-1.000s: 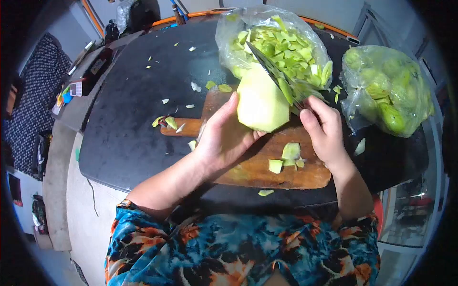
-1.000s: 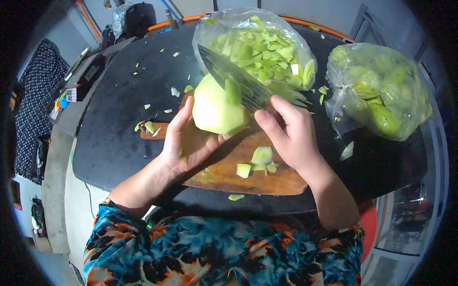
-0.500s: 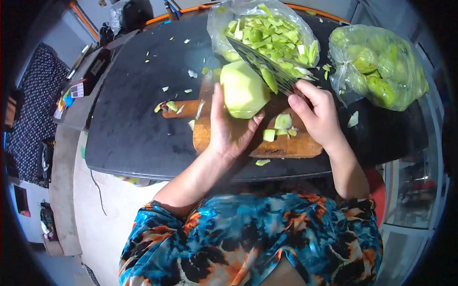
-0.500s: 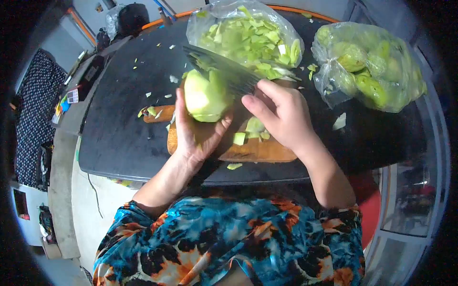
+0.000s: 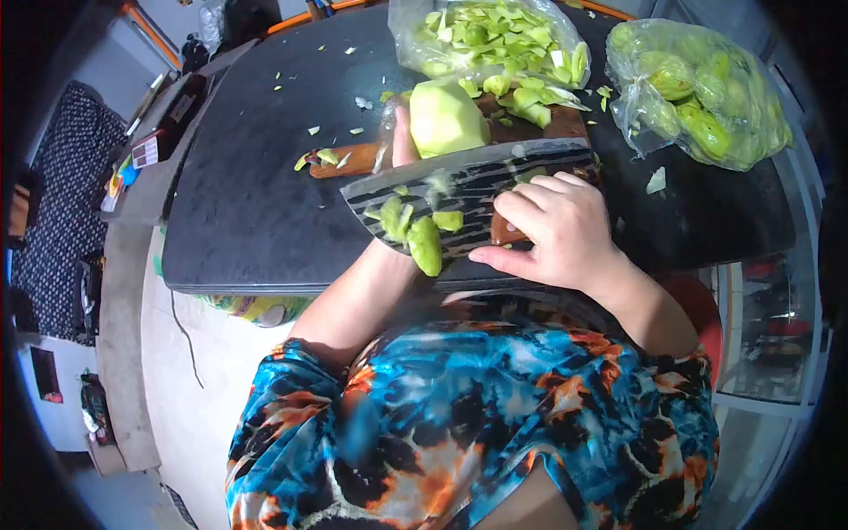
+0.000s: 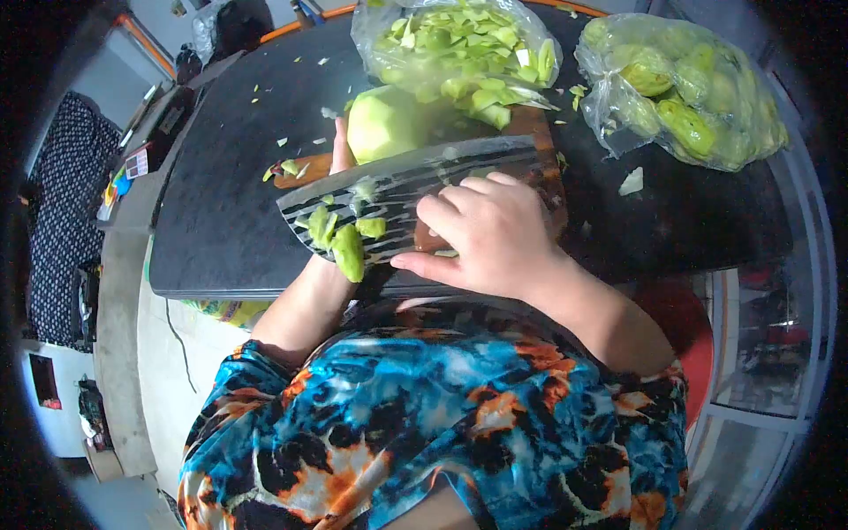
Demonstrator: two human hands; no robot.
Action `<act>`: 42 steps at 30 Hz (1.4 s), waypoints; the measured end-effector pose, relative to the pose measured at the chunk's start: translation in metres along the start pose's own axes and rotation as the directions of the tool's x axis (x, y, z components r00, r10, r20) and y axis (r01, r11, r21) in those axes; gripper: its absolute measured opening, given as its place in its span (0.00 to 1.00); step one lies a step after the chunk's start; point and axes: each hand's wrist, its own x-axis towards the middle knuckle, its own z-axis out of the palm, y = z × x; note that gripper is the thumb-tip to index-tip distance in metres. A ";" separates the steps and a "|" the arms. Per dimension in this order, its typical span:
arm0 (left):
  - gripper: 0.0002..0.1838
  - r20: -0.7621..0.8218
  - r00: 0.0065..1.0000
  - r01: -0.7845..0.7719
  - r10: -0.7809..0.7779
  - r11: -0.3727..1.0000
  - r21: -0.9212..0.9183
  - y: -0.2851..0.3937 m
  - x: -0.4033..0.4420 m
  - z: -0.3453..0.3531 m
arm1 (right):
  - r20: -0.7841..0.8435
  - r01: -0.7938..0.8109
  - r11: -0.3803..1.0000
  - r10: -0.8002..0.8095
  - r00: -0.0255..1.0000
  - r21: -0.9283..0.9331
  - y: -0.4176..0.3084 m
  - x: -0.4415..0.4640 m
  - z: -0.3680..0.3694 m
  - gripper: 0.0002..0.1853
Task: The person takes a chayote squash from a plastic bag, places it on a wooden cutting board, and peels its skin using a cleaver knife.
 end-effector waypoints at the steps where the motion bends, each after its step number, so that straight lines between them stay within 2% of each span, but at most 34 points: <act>1: 0.39 -0.012 1.000 -0.015 0.015 1.000 0.022 -0.001 0.002 -0.002 | -0.004 -0.005 1.000 0.005 1.000 -0.007 0.000 0.001 0.003 0.22; 7: 0.37 -0.031 0.999 -0.029 0.030 0.999 0.033 0.001 0.003 -0.002 | -0.001 -0.022 0.999 0.022 1.000 -0.024 0.000 0.004 0.011 0.23; 14: 0.35 -0.096 0.995 -0.034 0.039 0.998 0.057 -0.003 0.005 0.000 | -0.081 -0.008 0.997 0.001 0.997 -0.075 0.009 -0.003 0.012 0.23; 17: 0.35 -0.081 0.995 -0.048 0.055 0.995 0.083 -0.006 0.003 0.002 | -0.042 -0.015 0.998 0.012 0.999 -0.057 0.007 -0.007 0.005 0.23; 18: 0.35 -0.075 0.997 -0.011 0.016 0.998 0.064 -0.005 0.001 0.004 | -0.036 -0.014 0.999 0.012 0.999 -0.043 0.005 -0.007 0.002 0.23; 21: 0.36 -0.130 0.988 -0.055 0.080 0.980 0.190 -0.007 0.002 0.001 | 0.008 0.013 1.000 -0.013 1.000 -0.010 -0.009 -0.006 -0.010 0.23; 25: 0.36 -0.106 0.993 -0.025 0.050 0.975 0.222 -0.004 0.000 0.007 | -0.025 0.010 0.999 -0.011 1.000 -0.035 -0.006 0.000 -0.005 0.24; 29: 0.34 0.035 0.999 -0.019 0.017 0.999 0.051 -0.004 0.005 -0.003 | 0.004 -0.015 0.998 0.016 1.000 -0.063 0.000 0.002 0.001 0.24; 30: 0.34 -0.051 0.996 -0.064 0.074 0.983 0.171 -0.005 0.004 0.002 | -0.011 -0.014 0.998 0.013 1.000 -0.067 0.000 0.002 0.001 0.24; 33: 0.34 -0.166 0.986 -0.025 0.024 1.000 -0.005 -0.009 -0.002 0.014 | -0.039 -0.053 0.992 0.049 0.998 -0.111 0.014 0.002 0.003 0.23; 34: 0.34 -0.174 0.980 -0.069 0.092 0.988 0.136 -0.009 0.002 0.010 | -0.047 -0.104 0.989 0.099 0.994 -0.103 0.025 0.001 0.006 0.23; 35: 0.34 -0.301 0.951 -0.027 0.067 0.991 0.134 -0.012 -0.001 0.010 | -0.069 -0.216 0.972 0.211 0.975 -0.091 0.037 0.000 0.008 0.24; 36: 0.34 -0.282 0.954 -0.040 0.102 0.975 0.216 -0.013 -0.005 0.021 | -0.049 -0.464 0.882 0.462 0.886 -0.076 0.050 0.003 0.007 0.25; 37: 0.34 -0.261 0.956 -0.054 0.135 0.953 0.297 -0.014 -0.008 0.026 | -0.031 -0.583 0.789 0.589 0.808 -0.197 0.072 0.006 0.003 0.27; 38: 0.34 -0.240 0.961 -0.057 0.133 0.953 0.299 -0.017 -0.010 0.025 | -0.050 -0.635 0.731 0.645 0.762 -0.248 0.098 0.001 0.004 0.29; 39: 0.34 -0.216 0.968 -0.059 0.129 0.951 0.303 -0.018 -0.010 0.023 | -0.049 -0.680 0.701 0.687 0.725 -0.217 0.125 -0.008 0.008 0.30; 41: 0.35 -0.169 0.978 -0.074 0.125 0.957 0.281 -0.014 -0.002 0.021 | -0.061 -0.684 0.689 0.693 0.719 -0.240 0.133 -0.014 -0.001 0.28; 42: 0.35 -0.159 0.980 -0.073 0.116 0.966 0.250 -0.012 0.000 0.017 | -0.052 -0.677 0.721 0.678 0.733 -0.144 0.124 -0.013 -0.005 0.27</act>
